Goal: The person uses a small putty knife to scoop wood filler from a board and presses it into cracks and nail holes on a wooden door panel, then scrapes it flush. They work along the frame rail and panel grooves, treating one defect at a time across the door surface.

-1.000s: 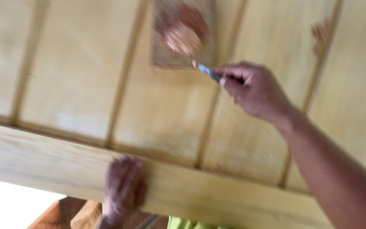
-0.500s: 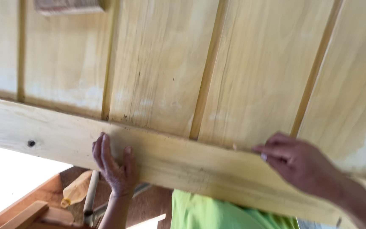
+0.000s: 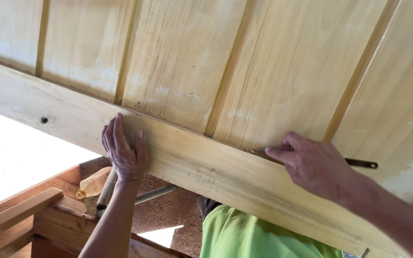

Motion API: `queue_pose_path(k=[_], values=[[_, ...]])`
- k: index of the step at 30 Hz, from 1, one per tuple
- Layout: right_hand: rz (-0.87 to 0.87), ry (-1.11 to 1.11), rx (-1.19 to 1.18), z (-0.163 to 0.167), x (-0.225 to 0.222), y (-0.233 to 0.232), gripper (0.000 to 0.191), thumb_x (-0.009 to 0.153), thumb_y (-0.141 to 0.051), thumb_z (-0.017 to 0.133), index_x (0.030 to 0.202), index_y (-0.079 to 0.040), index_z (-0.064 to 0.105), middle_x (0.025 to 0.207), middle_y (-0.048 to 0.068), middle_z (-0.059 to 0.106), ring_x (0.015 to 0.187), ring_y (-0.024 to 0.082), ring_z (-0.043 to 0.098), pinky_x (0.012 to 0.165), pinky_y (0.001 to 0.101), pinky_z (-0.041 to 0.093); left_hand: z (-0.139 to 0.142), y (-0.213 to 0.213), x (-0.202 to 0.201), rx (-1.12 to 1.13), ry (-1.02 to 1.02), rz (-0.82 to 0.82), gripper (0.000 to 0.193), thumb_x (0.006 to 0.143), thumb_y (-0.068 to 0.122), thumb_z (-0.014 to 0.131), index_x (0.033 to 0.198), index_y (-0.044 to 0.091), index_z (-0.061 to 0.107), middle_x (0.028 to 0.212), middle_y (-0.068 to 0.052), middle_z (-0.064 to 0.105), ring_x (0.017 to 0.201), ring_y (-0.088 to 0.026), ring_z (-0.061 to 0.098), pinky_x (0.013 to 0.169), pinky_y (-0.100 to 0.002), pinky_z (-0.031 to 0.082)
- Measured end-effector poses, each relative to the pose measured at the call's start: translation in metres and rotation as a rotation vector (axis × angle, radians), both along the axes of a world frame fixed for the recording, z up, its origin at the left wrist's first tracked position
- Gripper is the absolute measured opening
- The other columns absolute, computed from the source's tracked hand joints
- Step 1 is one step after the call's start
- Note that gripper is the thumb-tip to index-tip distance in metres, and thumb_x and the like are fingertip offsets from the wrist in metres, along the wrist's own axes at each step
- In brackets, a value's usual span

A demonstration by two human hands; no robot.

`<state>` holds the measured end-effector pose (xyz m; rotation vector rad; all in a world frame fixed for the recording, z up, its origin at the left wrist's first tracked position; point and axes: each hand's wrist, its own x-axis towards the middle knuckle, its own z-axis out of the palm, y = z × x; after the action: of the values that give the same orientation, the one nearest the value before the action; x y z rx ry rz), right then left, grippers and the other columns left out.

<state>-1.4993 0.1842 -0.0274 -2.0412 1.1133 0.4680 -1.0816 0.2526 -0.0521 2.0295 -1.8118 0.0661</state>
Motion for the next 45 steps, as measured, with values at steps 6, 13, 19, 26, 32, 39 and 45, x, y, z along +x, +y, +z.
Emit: queue_pose_path(k=[6, 13, 19, 26, 32, 39, 45], values=[[0.169, -0.086, -0.033, 0.014, 0.004, -0.026, 0.048, 0.093, -0.013, 0.053, 0.135, -0.029, 0.068, 0.114, 0.000, 0.061, 0.103, 0.018, 0.061, 0.079, 0.0369, 0.056, 0.008, -0.003, -0.006, 0.035, -0.004, 0.008, 0.061, 0.106, 0.026, 0.058, 0.155, -0.004, 0.040, 0.145, -0.025, 0.053, 0.136, -0.041, 0.049, 0.125, -0.060, 0.031], [0.137, 0.050, 0.159, 0.044, 0.026, -0.053, 0.041, 0.096, -0.018, 0.054, 0.133, -0.030, 0.069, 0.111, -0.003, 0.061, 0.098, 0.015, 0.065, 0.088, 0.0339, 0.057, 0.014, -0.011, -0.012, 0.045, -0.042, 0.040, 0.062, 0.105, 0.030, 0.062, 0.154, -0.003, 0.042, 0.144, -0.025, 0.053, 0.139, -0.043, 0.046, 0.122, -0.058, 0.033], [0.272, 0.077, 0.196, 0.024, 0.027, -0.061, 0.046, 0.094, -0.011, 0.056, 0.129, -0.034, 0.073, 0.111, -0.009, 0.065, 0.100, 0.012, 0.065, 0.089, 0.0328, 0.058, 0.018, -0.013, -0.014, 0.062, -0.044, 0.088, 0.063, 0.103, 0.031, 0.067, 0.153, 0.000, 0.045, 0.143, -0.024, 0.054, 0.139, -0.044, 0.046, 0.120, -0.058, 0.035], [0.260, 0.105, 0.223, 0.056, 0.025, -0.079, 0.046, 0.091, -0.011, 0.059, 0.126, -0.037, 0.074, 0.103, -0.004, 0.065, 0.103, 0.012, 0.064, 0.089, 0.0344, 0.056, 0.020, -0.014, -0.017, 0.028, -0.025, 0.041, 0.062, 0.102, 0.028, 0.067, 0.152, -0.001, 0.046, 0.144, -0.023, 0.055, 0.138, -0.043, 0.048, 0.121, -0.058, 0.035], [0.131, -0.061, 0.165, 0.061, 0.047, -0.064, 0.035, 0.093, -0.015, 0.058, 0.125, -0.022, 0.072, 0.112, -0.004, 0.062, 0.102, 0.018, 0.064, 0.090, 0.0377, 0.055, 0.019, -0.014, -0.017, 0.049, -0.039, 0.076, 0.061, 0.102, 0.026, 0.067, 0.153, -0.001, 0.046, 0.143, -0.024, 0.055, 0.138, -0.044, 0.047, 0.121, -0.058, 0.035], [0.095, -0.018, 0.132, 0.051, 0.054, -0.063, 0.030, 0.096, -0.023, 0.062, 0.123, -0.023, 0.074, 0.111, -0.005, 0.062, 0.106, 0.018, 0.064, 0.092, 0.0380, 0.055, 0.018, -0.013, -0.015, 0.055, -0.027, 0.071, 0.059, 0.103, 0.025, 0.067, 0.152, -0.001, 0.046, 0.143, -0.023, 0.055, 0.137, -0.044, 0.048, 0.121, -0.058, 0.036], [0.267, 0.162, 0.184, 0.055, 0.065, -0.063, 0.044, 0.092, -0.014, 0.057, 0.132, -0.028, 0.069, 0.113, -0.005, 0.061, 0.105, 0.014, 0.065, 0.089, 0.0373, 0.058, 0.019, -0.011, -0.014, 0.072, 0.038, 0.109, 0.059, 0.102, 0.025, 0.067, 0.152, 0.000, 0.047, 0.141, -0.024, 0.055, 0.136, -0.044, 0.048, 0.118, -0.057, 0.037]])
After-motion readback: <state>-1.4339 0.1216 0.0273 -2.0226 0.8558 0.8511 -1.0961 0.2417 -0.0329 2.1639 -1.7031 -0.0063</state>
